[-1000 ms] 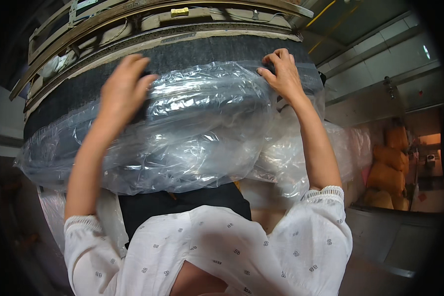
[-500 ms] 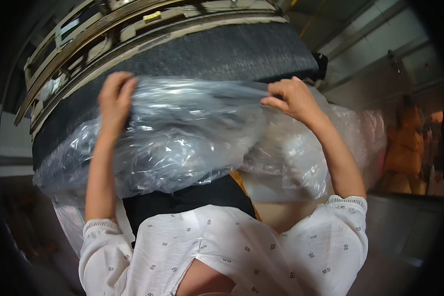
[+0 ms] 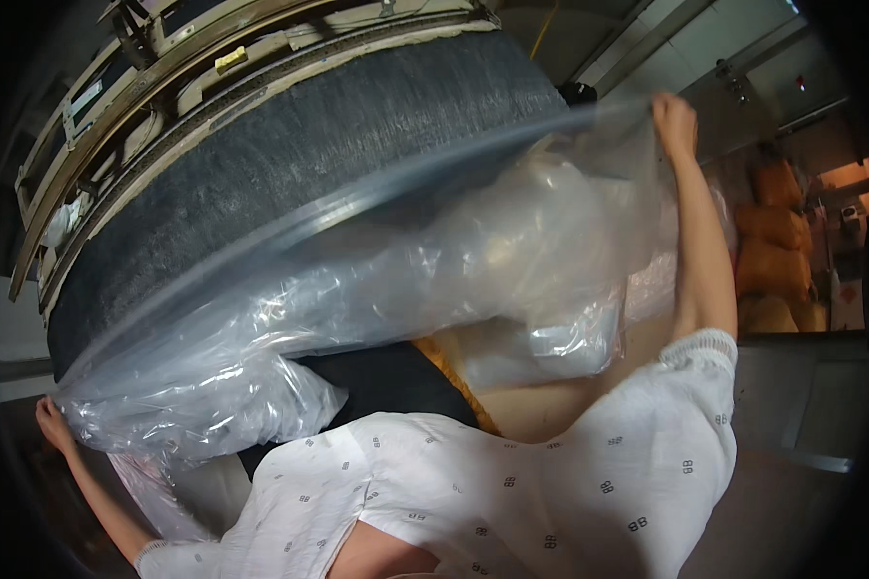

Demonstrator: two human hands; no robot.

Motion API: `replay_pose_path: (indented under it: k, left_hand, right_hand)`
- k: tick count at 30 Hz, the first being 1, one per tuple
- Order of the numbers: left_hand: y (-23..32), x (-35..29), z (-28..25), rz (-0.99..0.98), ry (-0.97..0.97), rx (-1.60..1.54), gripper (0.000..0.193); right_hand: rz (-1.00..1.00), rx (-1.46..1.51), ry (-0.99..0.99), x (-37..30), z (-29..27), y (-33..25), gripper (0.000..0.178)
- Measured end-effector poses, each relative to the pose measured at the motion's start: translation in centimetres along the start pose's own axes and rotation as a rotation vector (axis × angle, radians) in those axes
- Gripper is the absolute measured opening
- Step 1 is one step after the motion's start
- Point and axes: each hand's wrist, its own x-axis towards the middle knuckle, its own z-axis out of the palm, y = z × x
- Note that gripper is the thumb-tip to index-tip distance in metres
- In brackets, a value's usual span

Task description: The recorder is wrapping a large dark object, likely a plastic or rubber part, in clear plastic sheeting.

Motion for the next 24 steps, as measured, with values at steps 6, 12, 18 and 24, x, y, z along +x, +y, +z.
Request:
replay_pose_path:
  k: [6,12,18,24]
  left_hand:
    - [0.9,-3.6,6.2,-0.210,-0.242,-0.253,0.028]
    - [-4.7,-3.3,6.5,-0.231,-0.351,-0.500,0.018]
    - [-9.9,-0.5,-0.3,-0.167,-0.368,-0.279,0.041]
    - [20.4,1.7,2.3,-0.560,-0.348,-0.643,0.040]
  right_hand:
    - [-0.110,0.930,0.221,5.1,-3.2,-14.6,0.028]
    - [-0.678,0.486,-0.068,-1.7,4.1,-19.6,0.033]
    - [-0.447,0.405,-0.222,-1.2,9.6,-23.0,0.045]
    - [-0.155,0.633,-0.559,4.4,11.7,-9.9,0.053]
